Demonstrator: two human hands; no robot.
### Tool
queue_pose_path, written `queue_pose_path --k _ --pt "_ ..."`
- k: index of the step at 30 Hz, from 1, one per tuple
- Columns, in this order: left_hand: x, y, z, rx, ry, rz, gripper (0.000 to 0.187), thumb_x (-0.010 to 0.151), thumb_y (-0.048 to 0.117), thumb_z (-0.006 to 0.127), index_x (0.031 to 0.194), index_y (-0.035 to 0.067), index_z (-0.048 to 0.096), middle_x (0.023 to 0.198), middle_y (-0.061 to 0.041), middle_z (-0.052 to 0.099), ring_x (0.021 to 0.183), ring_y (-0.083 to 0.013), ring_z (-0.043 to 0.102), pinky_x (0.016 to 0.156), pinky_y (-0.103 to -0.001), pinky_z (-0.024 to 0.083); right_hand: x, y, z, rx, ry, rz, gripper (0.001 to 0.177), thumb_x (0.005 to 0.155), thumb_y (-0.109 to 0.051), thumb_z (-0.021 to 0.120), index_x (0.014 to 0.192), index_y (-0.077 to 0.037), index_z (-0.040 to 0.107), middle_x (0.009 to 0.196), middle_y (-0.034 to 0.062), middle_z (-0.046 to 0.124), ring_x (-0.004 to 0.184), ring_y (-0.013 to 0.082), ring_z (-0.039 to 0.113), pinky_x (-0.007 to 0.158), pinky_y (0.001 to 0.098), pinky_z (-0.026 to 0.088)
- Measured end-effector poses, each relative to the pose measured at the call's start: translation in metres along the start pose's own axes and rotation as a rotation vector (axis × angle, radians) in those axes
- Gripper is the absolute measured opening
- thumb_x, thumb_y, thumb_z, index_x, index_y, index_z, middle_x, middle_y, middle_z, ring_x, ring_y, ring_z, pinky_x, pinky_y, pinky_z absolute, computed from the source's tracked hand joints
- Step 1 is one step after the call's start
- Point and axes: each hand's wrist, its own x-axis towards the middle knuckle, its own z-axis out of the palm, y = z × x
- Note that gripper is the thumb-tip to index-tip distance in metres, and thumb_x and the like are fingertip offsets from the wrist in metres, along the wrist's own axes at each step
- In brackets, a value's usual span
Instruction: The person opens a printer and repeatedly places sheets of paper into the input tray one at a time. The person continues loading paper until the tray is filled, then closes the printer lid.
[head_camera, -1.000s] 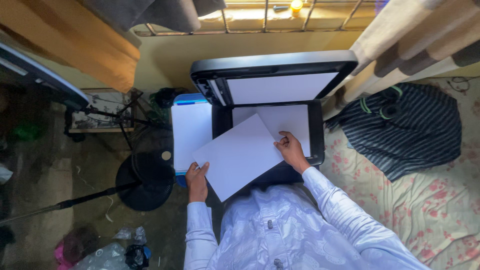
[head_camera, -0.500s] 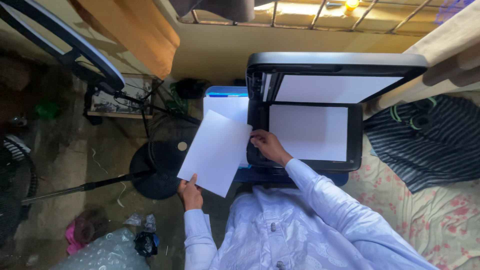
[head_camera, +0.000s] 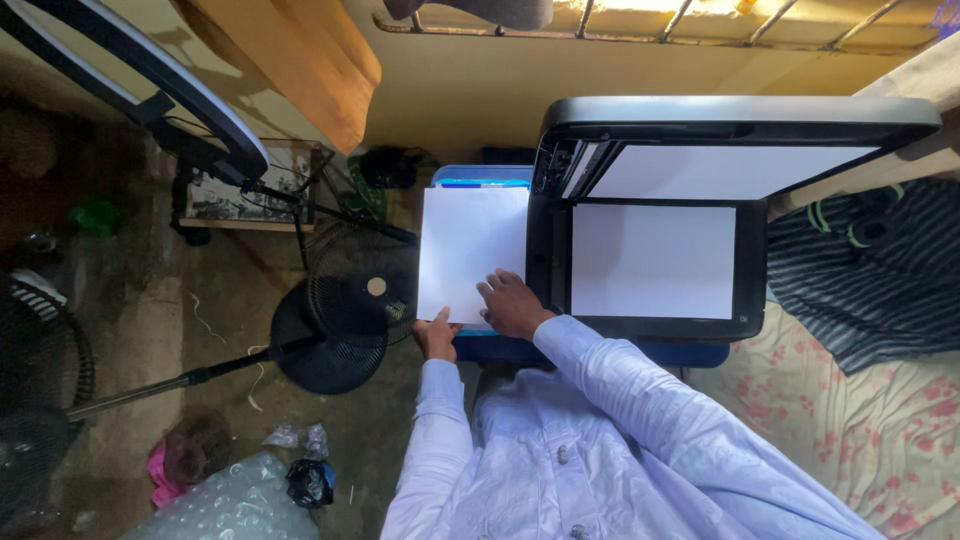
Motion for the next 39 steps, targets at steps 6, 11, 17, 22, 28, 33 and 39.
queue_pose_path --k 6,11,17,22,28,33,39 --pt "-0.001 -0.01 0.006 0.08 -0.069 0.05 0.029 0.087 -0.001 0.07 0.109 -0.016 0.057 0.097 -0.024 0.068 0.073 -0.0315 0.072 0.059 -0.042 0.064 -0.003 -0.004 0.009 0.01 -0.228 0.07 0.048 0.088 -0.023 0.073 0.128 -0.001 0.06 0.126 0.0179 0.063 0.127 0.0359 0.053 0.107 0.0463 0.042" --pt "-0.004 -0.015 -0.002 0.414 -0.137 -0.158 0.032 0.09 0.018 0.073 0.101 -0.009 0.059 0.086 -0.025 0.07 0.066 -0.0299 0.073 0.055 -0.04 0.062 -0.021 -0.001 0.001 0.049 -0.083 -0.052 0.049 0.086 -0.023 0.075 0.126 0.001 0.061 0.131 0.0212 0.06 0.132 0.0401 0.05 0.109 0.0472 0.042" --pt "-0.026 -0.027 -0.009 0.78 -0.25 -0.183 0.042 0.093 0.03 0.076 0.089 -0.01 0.064 0.07 -0.025 0.07 0.057 -0.0332 0.067 0.043 -0.042 0.049 -0.086 0.02 -0.029 0.409 0.186 0.025 0.039 0.094 -0.014 0.065 0.13 0.002 0.061 0.14 0.0228 0.057 0.134 0.0402 0.051 0.111 0.0464 0.042" --pt "-0.077 -0.021 0.037 1.113 -0.102 0.44 0.03 0.083 0.034 0.08 0.085 0.005 0.072 0.074 -0.018 0.075 0.073 -0.035 0.074 0.068 -0.046 0.056 -0.166 0.068 -0.043 0.491 0.45 0.251 0.039 0.096 -0.015 0.064 0.131 0.002 0.06 0.139 0.0222 0.058 0.131 0.0386 0.054 0.112 0.0437 0.044" --pt "-0.139 -0.006 0.138 1.078 -0.242 0.762 0.032 0.088 0.033 0.074 0.102 0.005 0.072 0.09 -0.015 0.076 0.09 -0.0369 0.071 0.081 -0.047 0.055 -0.23 0.149 -0.043 0.226 0.601 0.495 0.054 0.096 -0.019 0.063 0.142 0.006 0.05 0.152 0.0262 0.048 0.147 0.043 0.039 0.122 0.0486 0.031" --pt "-0.141 -0.004 0.21 1.27 -0.247 0.952 0.058 0.087 0.034 0.075 0.133 0.001 0.061 0.124 -0.025 0.062 0.117 -0.0451 0.057 0.097 -0.051 0.048 -0.238 0.2 -0.054 0.101 0.572 0.52 0.073 0.096 -0.026 0.065 0.152 0.011 0.036 0.161 0.0303 0.034 0.153 0.0446 0.026 0.124 0.0494 0.022" --pt "-0.148 -0.012 0.244 1.408 -0.167 0.788 0.067 0.088 0.039 0.074 0.14 0.003 0.053 0.134 -0.023 0.052 0.126 -0.0436 0.05 0.1 -0.053 0.046 -0.226 0.226 -0.064 -0.054 0.431 0.482 0.08 0.094 -0.033 0.067 0.15 0.013 0.035 0.159 0.0323 0.032 0.152 0.0445 0.025 0.125 0.0506 0.019"
